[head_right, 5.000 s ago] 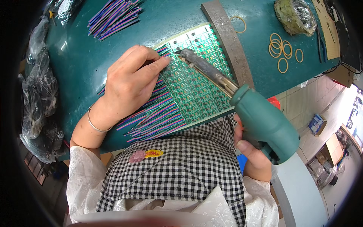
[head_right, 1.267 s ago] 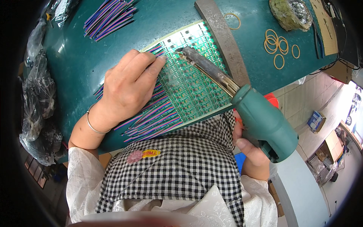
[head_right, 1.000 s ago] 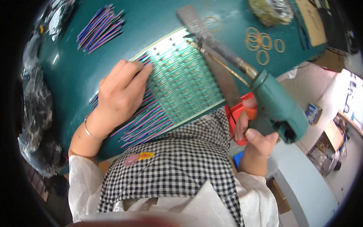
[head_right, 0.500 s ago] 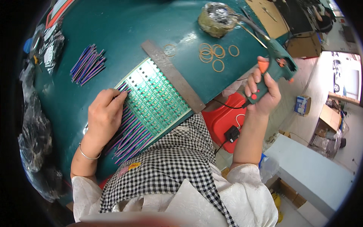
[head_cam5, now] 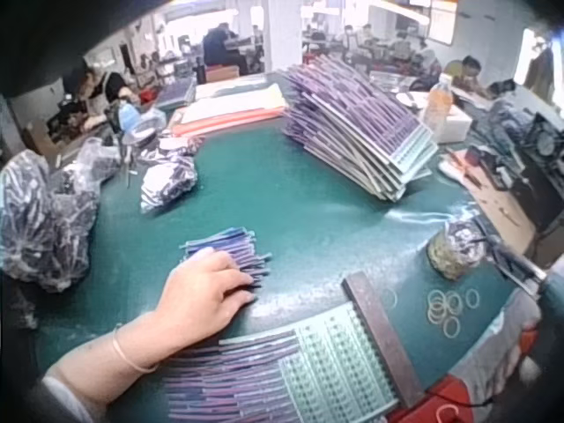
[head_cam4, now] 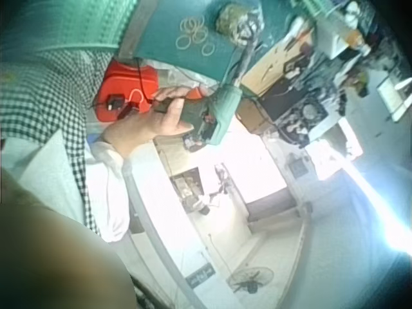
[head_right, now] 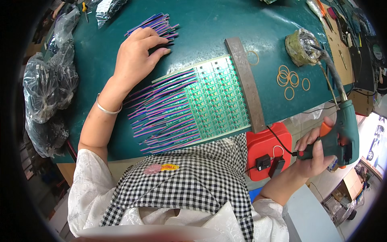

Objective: The person solders electrical wires onto a circuit board panel using a soldering iron.

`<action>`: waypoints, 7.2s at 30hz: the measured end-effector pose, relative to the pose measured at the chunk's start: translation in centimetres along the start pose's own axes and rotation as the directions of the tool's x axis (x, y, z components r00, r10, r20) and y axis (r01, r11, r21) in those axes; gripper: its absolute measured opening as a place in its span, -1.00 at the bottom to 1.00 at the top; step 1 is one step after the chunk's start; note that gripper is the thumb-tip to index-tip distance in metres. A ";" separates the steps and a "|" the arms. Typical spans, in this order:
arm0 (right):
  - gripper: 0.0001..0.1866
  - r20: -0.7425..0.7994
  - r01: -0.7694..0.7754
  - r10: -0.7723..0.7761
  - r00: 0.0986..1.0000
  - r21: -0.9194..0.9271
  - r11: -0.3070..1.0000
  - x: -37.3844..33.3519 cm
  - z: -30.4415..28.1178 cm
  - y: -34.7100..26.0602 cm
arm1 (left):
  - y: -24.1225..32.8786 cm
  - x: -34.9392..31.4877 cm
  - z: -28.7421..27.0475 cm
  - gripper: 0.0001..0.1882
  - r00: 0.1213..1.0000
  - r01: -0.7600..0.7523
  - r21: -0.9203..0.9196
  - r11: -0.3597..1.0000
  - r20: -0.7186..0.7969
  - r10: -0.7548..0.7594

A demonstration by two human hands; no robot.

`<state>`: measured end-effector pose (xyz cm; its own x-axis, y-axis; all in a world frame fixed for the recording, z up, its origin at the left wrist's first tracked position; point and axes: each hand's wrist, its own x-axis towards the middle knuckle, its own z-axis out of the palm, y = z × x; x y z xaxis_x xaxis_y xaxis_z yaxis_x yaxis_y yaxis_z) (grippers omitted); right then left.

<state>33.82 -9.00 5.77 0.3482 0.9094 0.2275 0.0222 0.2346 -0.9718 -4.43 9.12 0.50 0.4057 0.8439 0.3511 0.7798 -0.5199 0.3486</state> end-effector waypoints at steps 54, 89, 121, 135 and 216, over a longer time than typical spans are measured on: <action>-0.48 0.204 -0.506 0.511 0.835 -0.080 0.859 -9.2 3.7 2.6 | 5.9 -3.9 1.1 -0.75 0.950 -0.280 -0.289 0.915 0.054 0.308; -0.34 0.088 -0.544 0.542 0.836 -0.002 0.839 -7.5 6.1 1.5 | 5.7 -3.5 0.7 -0.73 0.938 -0.293 -0.275 0.916 0.104 0.331; -0.26 0.059 -0.537 0.542 0.838 -0.084 0.839 -8.4 6.0 1.5 | 6.6 -3.5 -0.1 -0.70 0.906 -0.334 -0.174 0.926 0.213 0.366; -0.42 0.360 -0.461 0.422 0.832 0.026 0.887 -7.8 3.7 2.5 | 6.9 -4.1 0.0 -0.68 0.903 -0.331 -0.155 0.931 0.235 0.360; -0.31 0.135 -0.561 0.548 0.826 0.102 0.821 -7.3 5.0 0.5 | 6.2 -4.3 0.5 -0.78 0.959 -0.153 -0.423 0.893 0.155 0.238</action>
<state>26.62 -13.76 3.96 0.1733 0.9258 -0.3361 -0.2733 -0.2826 -0.9195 -1.03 2.36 0.70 0.6481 0.7061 0.2851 0.4326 -0.6496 0.6252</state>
